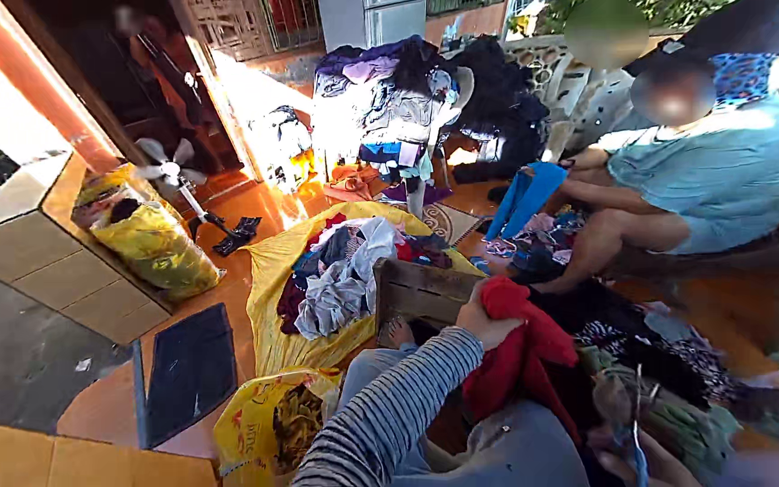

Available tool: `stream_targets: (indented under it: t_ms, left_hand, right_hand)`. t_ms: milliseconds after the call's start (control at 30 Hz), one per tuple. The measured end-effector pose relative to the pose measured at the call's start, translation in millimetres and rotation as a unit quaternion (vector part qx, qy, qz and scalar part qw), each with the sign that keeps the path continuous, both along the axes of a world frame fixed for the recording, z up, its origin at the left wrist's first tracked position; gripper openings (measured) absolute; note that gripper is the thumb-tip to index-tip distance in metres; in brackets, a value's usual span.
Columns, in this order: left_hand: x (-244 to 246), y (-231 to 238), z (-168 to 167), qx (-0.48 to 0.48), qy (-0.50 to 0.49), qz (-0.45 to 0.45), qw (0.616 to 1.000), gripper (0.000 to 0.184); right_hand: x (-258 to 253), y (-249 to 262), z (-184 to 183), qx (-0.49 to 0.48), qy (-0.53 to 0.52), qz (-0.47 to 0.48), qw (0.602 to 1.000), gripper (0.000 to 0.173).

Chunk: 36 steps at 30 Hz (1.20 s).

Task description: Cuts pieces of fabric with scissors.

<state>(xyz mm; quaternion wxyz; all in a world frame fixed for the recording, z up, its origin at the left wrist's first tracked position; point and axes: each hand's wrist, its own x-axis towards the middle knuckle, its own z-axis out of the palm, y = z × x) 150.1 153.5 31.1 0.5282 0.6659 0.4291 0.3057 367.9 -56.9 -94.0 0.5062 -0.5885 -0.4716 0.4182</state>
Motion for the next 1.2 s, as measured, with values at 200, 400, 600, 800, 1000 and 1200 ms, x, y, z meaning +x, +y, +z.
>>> stream_targets:
  t_ms: [200,400,600,800,1000,1200]
  left_hand:
    - [6.3,4.4,54.3,-0.161,-0.231,0.044,0.959,0.04]
    - [-37.3,28.9,91.7,-0.18,-0.308,0.118,0.927,0.035]
    - [-35.4,23.3,104.7,-0.201,-0.349,0.122,0.907,0.032]
    - [-92.3,86.6,62.1,-0.039,-0.091,0.214,0.972,0.067]
    - [-148.8,49.8,0.3,-0.14,-0.067,0.239,0.958,0.053]
    - [-246.6,-42.0,-73.2,-0.267,0.266,0.022,0.926,0.064]
  right_hand:
    - [-73.1,99.0,15.5,-0.131,-0.088,-0.12,0.98,0.059]
    - [-83.3,129.1,29.7,-0.087,0.04,-0.071,0.993,0.04]
    - [-137.0,158.7,53.3,-0.109,-0.075,-0.056,0.99,0.05]
    - [-62.9,150.8,74.8,-0.199,-0.215,-0.193,0.936,0.038]
    - [-48.6,100.2,85.4,-0.154,-0.333,-0.114,0.923,0.041]
    - [-70.3,-4.9,24.2,-0.171,-0.285,0.009,0.943,0.039]
